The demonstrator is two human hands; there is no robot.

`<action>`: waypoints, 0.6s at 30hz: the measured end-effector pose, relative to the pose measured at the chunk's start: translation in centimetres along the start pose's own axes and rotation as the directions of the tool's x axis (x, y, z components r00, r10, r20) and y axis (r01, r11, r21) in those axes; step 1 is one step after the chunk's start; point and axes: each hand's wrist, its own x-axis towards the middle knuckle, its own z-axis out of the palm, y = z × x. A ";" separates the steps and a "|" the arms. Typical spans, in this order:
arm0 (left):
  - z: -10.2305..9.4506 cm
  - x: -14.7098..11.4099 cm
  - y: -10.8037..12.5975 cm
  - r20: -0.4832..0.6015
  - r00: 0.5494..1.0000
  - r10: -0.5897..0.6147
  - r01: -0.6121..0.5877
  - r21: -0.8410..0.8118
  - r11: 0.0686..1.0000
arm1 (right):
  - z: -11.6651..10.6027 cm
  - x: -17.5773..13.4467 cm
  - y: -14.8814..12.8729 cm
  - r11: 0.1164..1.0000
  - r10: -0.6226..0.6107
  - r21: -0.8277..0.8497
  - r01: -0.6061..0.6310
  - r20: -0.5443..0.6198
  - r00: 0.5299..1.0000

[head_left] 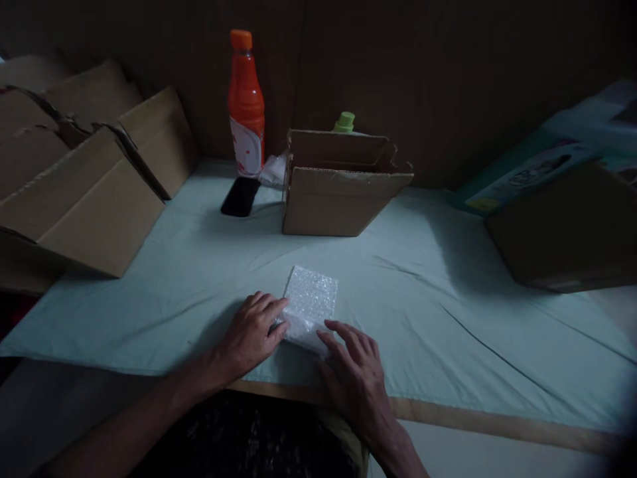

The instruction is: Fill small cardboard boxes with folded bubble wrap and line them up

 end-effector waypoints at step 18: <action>0.4 -2.0 4.7 0.397 0.816 -0.421 0.396 -0.913 -0.094 | 0.2 1.2 -2.5 0.732 0.354 0.531 -0.427 0.239 0.904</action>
